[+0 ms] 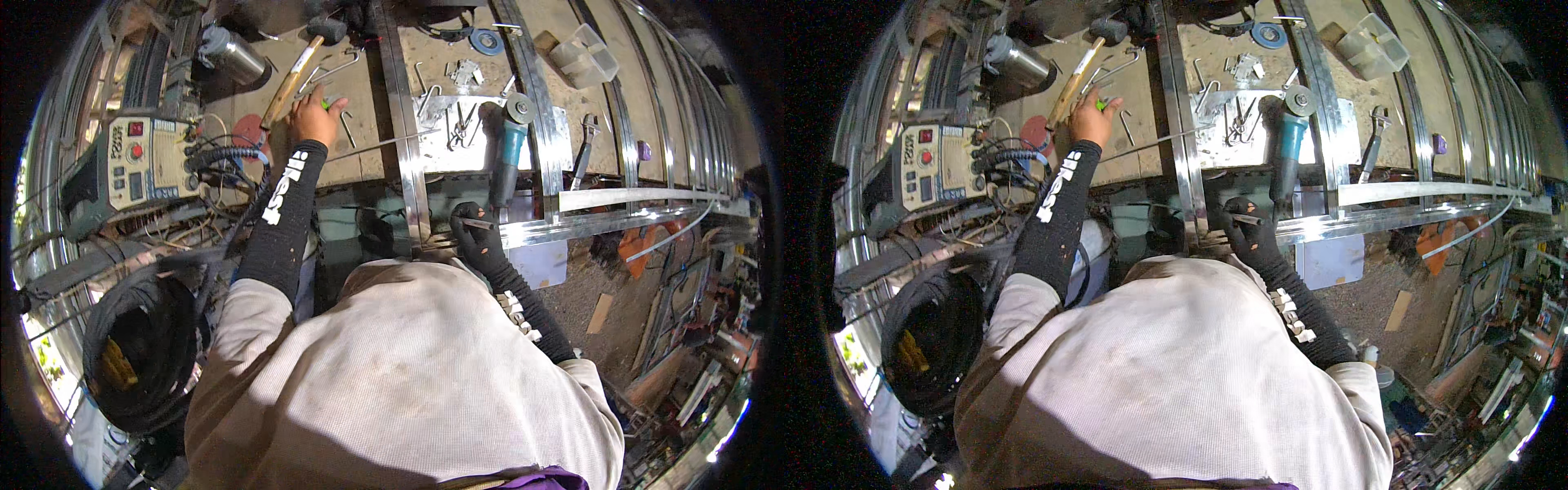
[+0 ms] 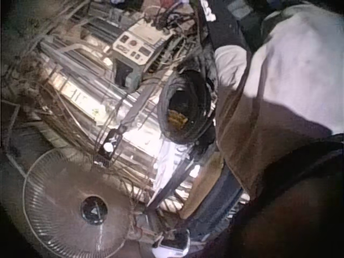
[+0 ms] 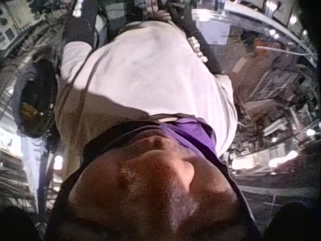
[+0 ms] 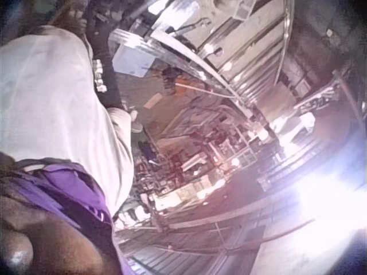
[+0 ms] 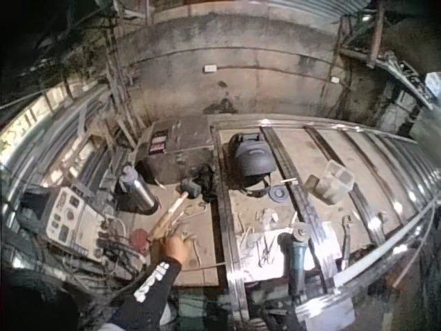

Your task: The person uses a metal cutting saw to cut a metal rod, then moves to a workbench to weld the rod onto a metal frame using a welding torch. The person measures the frame with a tape measure after welding.

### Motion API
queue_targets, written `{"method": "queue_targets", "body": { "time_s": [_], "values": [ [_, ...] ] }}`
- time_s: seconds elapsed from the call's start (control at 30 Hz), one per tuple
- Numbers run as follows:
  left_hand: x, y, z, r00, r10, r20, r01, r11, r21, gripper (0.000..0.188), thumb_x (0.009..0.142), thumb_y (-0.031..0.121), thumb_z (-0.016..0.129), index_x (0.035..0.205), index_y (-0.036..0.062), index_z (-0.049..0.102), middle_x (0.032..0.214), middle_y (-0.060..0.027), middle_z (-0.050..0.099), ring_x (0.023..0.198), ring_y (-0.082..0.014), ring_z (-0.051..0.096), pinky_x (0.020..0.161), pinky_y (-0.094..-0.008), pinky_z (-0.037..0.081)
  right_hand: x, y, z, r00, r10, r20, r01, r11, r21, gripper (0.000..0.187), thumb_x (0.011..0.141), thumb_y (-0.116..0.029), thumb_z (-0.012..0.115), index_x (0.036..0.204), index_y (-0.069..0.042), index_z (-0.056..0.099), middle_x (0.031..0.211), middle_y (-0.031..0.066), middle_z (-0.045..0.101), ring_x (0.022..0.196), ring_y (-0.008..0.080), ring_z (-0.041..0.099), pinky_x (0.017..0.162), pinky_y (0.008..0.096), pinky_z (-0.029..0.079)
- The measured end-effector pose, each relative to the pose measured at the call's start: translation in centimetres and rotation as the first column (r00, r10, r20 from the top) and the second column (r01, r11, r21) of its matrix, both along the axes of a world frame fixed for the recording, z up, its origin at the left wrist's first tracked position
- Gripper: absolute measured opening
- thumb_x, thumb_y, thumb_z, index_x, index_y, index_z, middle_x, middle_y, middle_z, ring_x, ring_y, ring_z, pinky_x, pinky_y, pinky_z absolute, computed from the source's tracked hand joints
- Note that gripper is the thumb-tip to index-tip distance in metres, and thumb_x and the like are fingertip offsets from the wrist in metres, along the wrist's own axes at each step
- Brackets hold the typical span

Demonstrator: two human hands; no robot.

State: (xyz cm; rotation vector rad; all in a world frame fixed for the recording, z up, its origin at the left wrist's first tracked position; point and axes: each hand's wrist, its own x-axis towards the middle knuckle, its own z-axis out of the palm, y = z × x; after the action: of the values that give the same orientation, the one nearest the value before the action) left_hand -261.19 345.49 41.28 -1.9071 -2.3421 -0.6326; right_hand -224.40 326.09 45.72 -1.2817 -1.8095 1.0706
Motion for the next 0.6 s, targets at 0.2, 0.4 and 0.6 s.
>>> {"method": "queue_targets", "body": {
  "time_s": [0.2, 0.4, 0.6],
  "values": [
    [0.0, 1.7, -0.5, 0.993, -0.020, -0.117, 0.005, 0.992, -0.126, 0.056, 0.090, 0.051, 0.071, 0.133, 0.0156, 0.065, 0.139, -0.0140, 0.058, 0.134, -0.0334, 0.047, 0.101, -0.0633, 0.037, -2.9, -0.2, 0.0, 0.807, -0.456, -0.375, 0.349, 0.881, -0.319, 0.017, 0.105, -0.017, 0.059, 0.110, -0.002, 0.065, 0.087, 0.0083, 0.067, 0.079, 0.0152, 0.062, 0.073, 0.0312, 0.050],
    [9.3, -10.4, 6.1, 0.211, -0.182, 0.960, 0.751, 0.659, -0.040, 0.030, 0.087, 0.009, 0.079, 0.112, -0.0040, 0.071, 0.100, -0.0107, 0.075, 0.094, -0.0164, 0.070, 0.084, -0.0330, 0.057, -4.4, 1.3, 5.0, 0.841, -0.498, 0.213, 0.386, 0.827, 0.409, 0.024, 0.107, -0.013, 0.051, 0.126, -0.003, 0.062, 0.097, 0.0122, 0.073, 0.087, 0.0222, 0.071, 0.076, 0.0354, 0.057],
    [12.3, -16.4, 9.2, -0.063, -0.069, 0.996, 0.514, 0.853, 0.092, 0.012, 0.092, -0.004, 0.069, 0.103, -0.0040, 0.072, 0.089, -0.0067, 0.075, 0.074, -0.0121, 0.067, 0.070, -0.0289, 0.055, -10.1, 2.6, 6.6, 0.850, -0.380, -0.364, 0.392, 0.919, -0.045, 0.037, 0.114, -0.031, 0.037, 0.122, -0.004, 0.061, 0.110, 0.0076, 0.069, 0.097, 0.0181, 0.068, 0.085, 0.0318, 0.054]
  ]
}}
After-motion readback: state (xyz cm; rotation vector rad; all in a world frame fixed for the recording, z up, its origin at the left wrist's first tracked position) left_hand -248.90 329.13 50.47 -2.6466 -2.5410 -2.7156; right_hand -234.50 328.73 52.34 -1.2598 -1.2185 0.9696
